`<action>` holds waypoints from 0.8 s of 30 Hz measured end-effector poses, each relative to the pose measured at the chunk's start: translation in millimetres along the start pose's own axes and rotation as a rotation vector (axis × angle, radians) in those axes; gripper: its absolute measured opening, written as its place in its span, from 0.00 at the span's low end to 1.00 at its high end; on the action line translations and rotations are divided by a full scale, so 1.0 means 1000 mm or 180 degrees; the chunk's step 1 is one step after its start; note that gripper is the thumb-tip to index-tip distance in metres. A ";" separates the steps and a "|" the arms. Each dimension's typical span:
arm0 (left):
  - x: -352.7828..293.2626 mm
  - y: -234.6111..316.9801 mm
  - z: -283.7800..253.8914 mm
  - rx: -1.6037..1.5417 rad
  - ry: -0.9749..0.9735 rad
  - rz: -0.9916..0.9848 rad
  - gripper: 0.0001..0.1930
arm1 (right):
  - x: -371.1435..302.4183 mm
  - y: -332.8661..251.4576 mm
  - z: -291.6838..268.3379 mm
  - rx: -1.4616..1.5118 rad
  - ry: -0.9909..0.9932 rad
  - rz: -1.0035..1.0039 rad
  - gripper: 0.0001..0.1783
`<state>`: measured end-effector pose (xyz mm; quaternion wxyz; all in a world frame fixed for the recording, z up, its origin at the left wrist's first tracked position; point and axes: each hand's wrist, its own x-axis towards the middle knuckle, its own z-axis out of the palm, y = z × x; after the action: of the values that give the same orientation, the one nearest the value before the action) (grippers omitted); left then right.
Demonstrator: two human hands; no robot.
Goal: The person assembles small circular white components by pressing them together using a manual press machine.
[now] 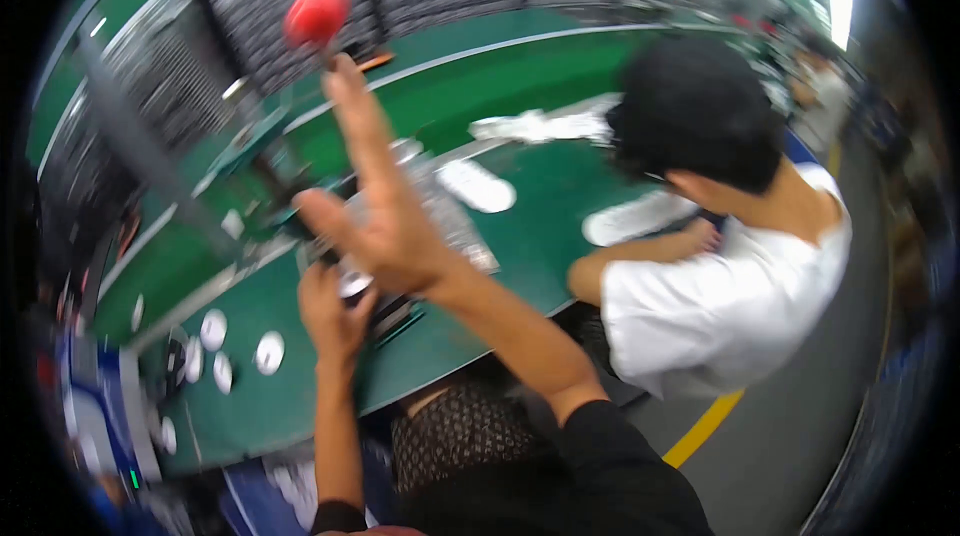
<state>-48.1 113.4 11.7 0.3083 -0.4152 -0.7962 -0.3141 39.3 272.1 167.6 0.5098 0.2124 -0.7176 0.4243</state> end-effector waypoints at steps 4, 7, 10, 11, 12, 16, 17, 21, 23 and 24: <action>-0.013 0.021 -0.025 -0.0460 0.0233 -0.0131 0.30 | -0.094 0.007 0.009 -0.1193 -0.0215 0.0063 0.29; -0.054 0.045 -0.056 -0.1751 0.0224 -0.0921 0.22 | -0.152 0.000 0.018 -0.1458 -0.0964 -0.0241 0.22; -0.077 0.062 -0.074 -0.3320 -0.0400 -0.2166 0.17 | -0.166 0.002 0.033 -0.1169 -0.1496 -0.0349 0.20; -0.080 0.061 -0.075 -0.3721 -0.0544 -0.2345 0.17 | -0.172 0.007 0.034 -0.0978 -0.1482 -0.0427 0.20; -0.081 0.061 -0.076 -0.4133 -0.0713 -0.2501 0.17 | -0.174 0.010 0.034 -0.0815 -0.1452 -0.0504 0.19; -0.065 0.031 -0.085 -0.2621 -0.0472 -0.1483 0.25 | -0.153 0.027 0.007 -0.1004 -0.0949 -0.0194 0.25; -0.058 0.017 -0.094 -0.1379 -0.0142 -0.1186 0.25 | -0.143 0.033 -0.006 -0.1315 -0.0632 0.0016 0.26; -0.079 -0.054 -0.097 0.0780 -0.0139 -0.1251 0.23 | -0.118 0.076 -0.062 -0.2387 0.0586 0.1751 0.27; -0.096 -0.074 -0.088 0.0827 -0.0468 -0.1586 0.22 | -0.131 0.103 -0.102 -0.2815 0.0512 0.2379 0.25; -0.096 -0.076 -0.085 0.0792 -0.0480 -0.1517 0.22 | -0.144 0.112 -0.113 -0.2858 0.0581 0.2389 0.25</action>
<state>-49.0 -30.2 -27.3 0.2142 -0.1975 -0.9245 -0.2458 75.1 408.6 5.5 0.4244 -0.3298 -0.8063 0.2471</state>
